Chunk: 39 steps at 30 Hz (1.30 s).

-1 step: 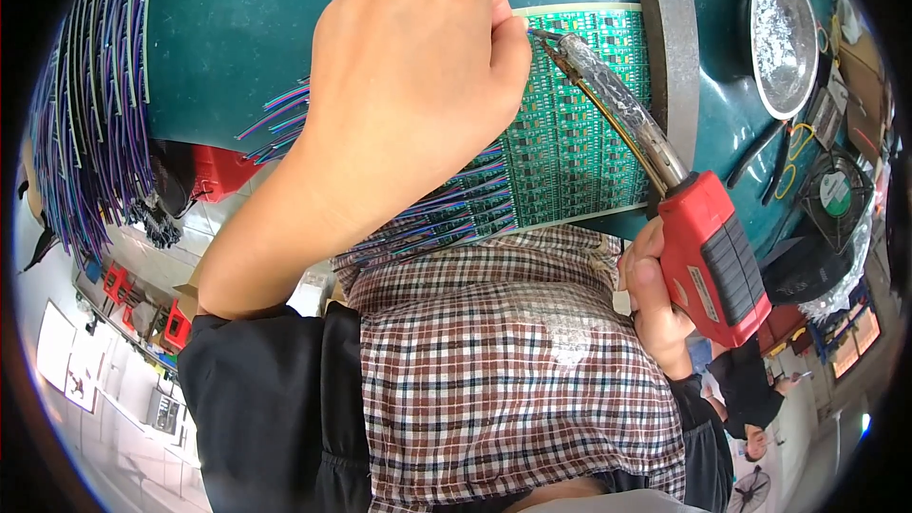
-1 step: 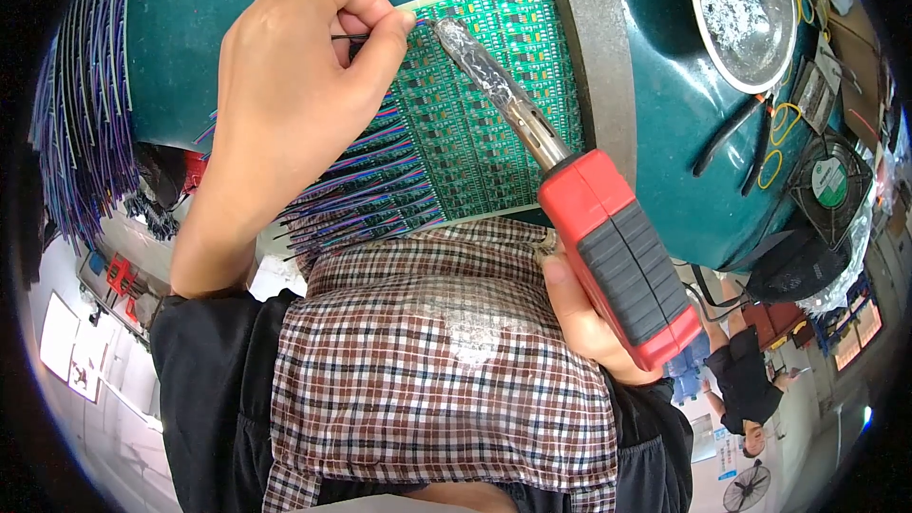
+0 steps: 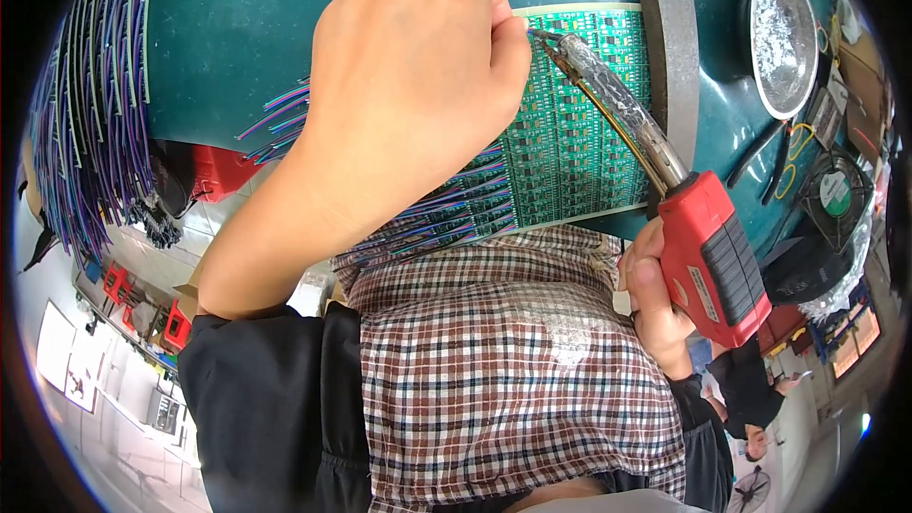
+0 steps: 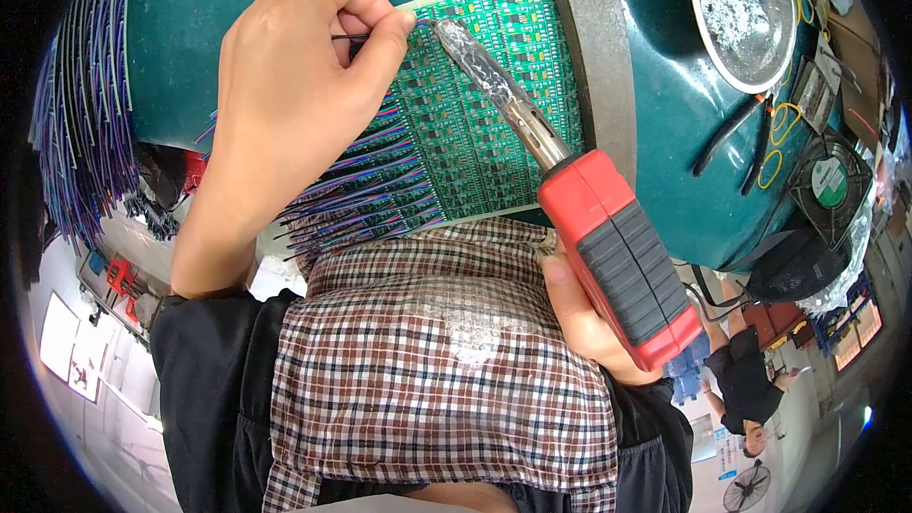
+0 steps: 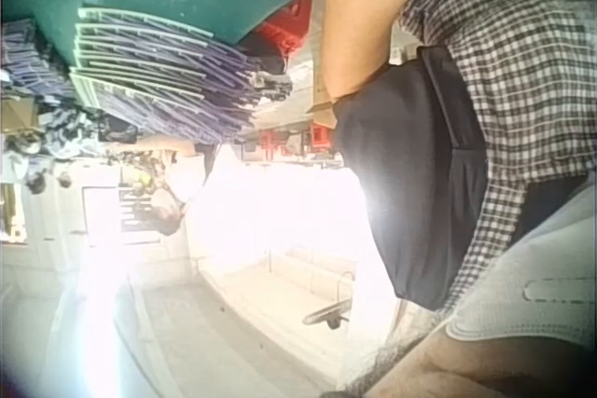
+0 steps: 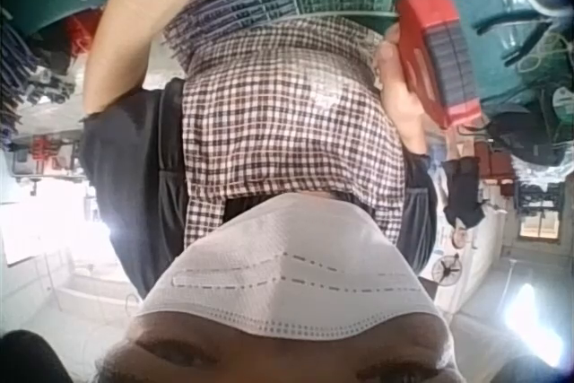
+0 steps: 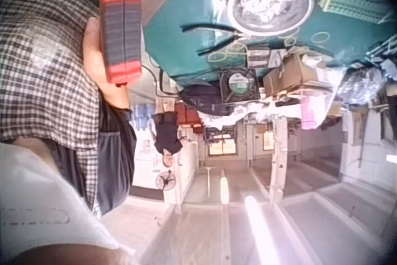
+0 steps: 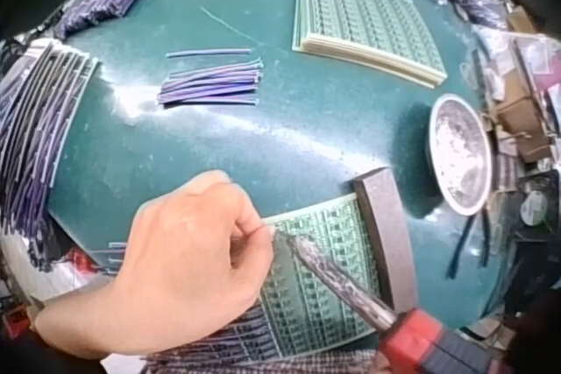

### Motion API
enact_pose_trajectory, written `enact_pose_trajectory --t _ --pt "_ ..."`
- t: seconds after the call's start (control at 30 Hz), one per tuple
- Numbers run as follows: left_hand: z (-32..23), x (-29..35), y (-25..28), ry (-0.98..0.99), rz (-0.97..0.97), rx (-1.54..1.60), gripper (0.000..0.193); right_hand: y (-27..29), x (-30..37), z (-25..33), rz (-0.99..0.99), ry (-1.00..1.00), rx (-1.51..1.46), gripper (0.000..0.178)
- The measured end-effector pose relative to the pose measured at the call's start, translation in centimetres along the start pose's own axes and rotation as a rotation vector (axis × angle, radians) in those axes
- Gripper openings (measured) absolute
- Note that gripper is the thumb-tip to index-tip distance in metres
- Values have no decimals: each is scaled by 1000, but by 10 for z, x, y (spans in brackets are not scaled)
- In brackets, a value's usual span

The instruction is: The person attaches ribbon wires to circuit boards by positioning the wire ends onto the board contacts and soldering them with a soldering iron.

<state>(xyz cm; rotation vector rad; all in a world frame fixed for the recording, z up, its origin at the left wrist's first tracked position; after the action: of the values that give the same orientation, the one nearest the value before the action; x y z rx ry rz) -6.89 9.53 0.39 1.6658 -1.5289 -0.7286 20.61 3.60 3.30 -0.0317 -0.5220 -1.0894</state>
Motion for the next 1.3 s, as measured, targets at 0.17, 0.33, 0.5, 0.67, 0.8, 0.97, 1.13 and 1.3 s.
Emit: enact_pose_trajectory --t 0.17,0.33,0.5,0.67,0.8,0.97,1.13,1.3 --pt "0 0 1 15 14 -12 18 7 -4 7 42 71 96 19" --pt "0 0 0 2 5 -37 18 9 -2 4 87 113 144 23" --pt "-1 1 -1 9 -7 -36 19 5 -5 5 52 140 83 29" --pt "2 3 -2 -31 -35 -136 19 -2 -2 4 -32 118 -76 29" --pt "10 -10 8 -239 -88 -236 13 -8 0 4 -129 123 -176 28" --pt "15 -41 28 -195 -368 -142 15 -9 3 2 -159 132 -189 27" --pt "30 -38 30 -226 -216 -158 20 -7 5 -1 -123 118 -141 27" --pt "17 -44 36 -77 -147 9 19 -11 4 -1 -191 94 -216 28"
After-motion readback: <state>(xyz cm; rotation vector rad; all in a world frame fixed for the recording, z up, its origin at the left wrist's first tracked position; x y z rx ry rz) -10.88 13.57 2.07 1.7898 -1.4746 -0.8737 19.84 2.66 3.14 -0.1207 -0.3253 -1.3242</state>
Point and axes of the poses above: each hand's wrist, its own x-axis away from the middle knuckle, its own y-axis out of the back of the hand, z = x × y, the point moved 1 cm from there along -x, towards the middle knuckle, and after that the axes turned 5 degrees about -x, right-handed, at the moved point
